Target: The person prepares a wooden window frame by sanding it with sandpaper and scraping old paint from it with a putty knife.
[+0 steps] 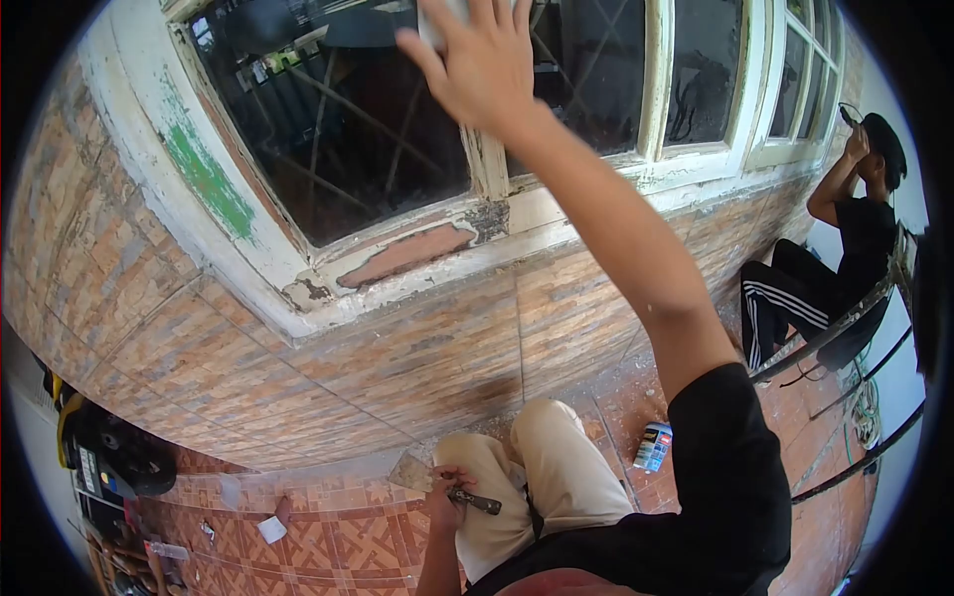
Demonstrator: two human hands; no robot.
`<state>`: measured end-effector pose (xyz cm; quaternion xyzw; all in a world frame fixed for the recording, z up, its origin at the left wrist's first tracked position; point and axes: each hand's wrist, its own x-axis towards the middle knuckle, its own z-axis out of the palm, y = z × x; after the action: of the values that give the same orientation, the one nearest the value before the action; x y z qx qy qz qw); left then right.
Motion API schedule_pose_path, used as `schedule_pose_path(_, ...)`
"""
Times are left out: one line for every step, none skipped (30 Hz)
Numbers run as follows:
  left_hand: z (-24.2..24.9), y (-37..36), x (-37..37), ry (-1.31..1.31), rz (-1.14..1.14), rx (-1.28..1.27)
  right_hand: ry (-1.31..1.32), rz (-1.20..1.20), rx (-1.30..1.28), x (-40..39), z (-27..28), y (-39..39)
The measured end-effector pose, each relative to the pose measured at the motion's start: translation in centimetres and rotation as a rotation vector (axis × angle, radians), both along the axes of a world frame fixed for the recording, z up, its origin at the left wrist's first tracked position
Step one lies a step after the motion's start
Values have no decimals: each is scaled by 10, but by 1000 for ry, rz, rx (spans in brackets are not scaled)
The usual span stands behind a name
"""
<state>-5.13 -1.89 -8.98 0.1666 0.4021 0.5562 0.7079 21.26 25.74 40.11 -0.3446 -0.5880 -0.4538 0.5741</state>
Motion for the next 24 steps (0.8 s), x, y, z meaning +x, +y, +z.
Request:
schedule_pose_path(0,1,0,9,2,4,19,-19,37,-1,23,-2)
schedule_pose_path(-1,0,0,-13,2,31,38,-38,72,-2,33,-3)
schedule_pose_path(-1,-2,-1,-36,2,53,46,-36,68,-2,29,-2)
schedule_pose_path(-3,-4,-3,-32,4,48,49,10,34,-2,24,-2)
schedule_pose_path(-3,-3,-4,-35,0,51,49,55,0,-2,18,-2)
schedule_pose_path(-4,-2,-3,-41,-5,55,-20,21,-22,-2,2,-7)
schedule_pose_path(-6,0,-2,-46,-4,47,-24,22,-29,0,-20,-6)
schedule_pose_path(-9,0,-3,-29,-6,50,-95,15,-74,2,-47,-4)
schedule_pose_path(-10,-2,-3,-11,-6,50,-166,11,-121,5,-71,-4)
schedule_pose_path(-7,-3,-5,-14,-1,31,-169,17,-139,10,-91,-7)
schedule_pose_path(-3,-2,-5,-33,-21,41,-205,-13,-185,13,-103,-14)
schedule_pose_path(-2,-2,-3,-56,-40,59,-245,-42,-222,14,-109,-16)
schedule_pose_path(-4,-4,-2,-63,-31,62,-253,-35,-219,14,-108,-12)
schedule_pose_path(-4,-4,-2,-41,-33,80,-249,-27,-195,13,-98,-11)
schedule_pose_path(-4,-3,-4,-15,-41,98,-242,-25,-172,14,-85,-10)
schedule_pose_path(-3,-4,-4,-15,-42,109,-253,-13,-103,15,-62,-4)
schedule_pose_path(-1,-5,-1,-18,-31,92,-254,-16,-88,17,-31,0)
schedule_pose_path(1,-3,-1,-17,-18,78,-258,-39,-56,18,2,1)
schedule_pose_path(2,-2,-2,-11,-14,95,-258,-59,-25,19,24,2)
schedule_pose_path(1,-2,-1,8,-6,74,-253,-51,-7,18,37,4)
schedule_pose_path(-1,-2,-2,27,5,50,-190,-12,7,15,46,5)
schedule_pose_path(-5,-2,-3,8,2,52,-125,26,17,13,50,7)
schedule_pose_path(-4,-1,-3,16,8,60,-117,31,26,10,44,9)
schedule_pose_path(-2,-2,-3,-1,3,47,-82,41,-4,9,24,13)
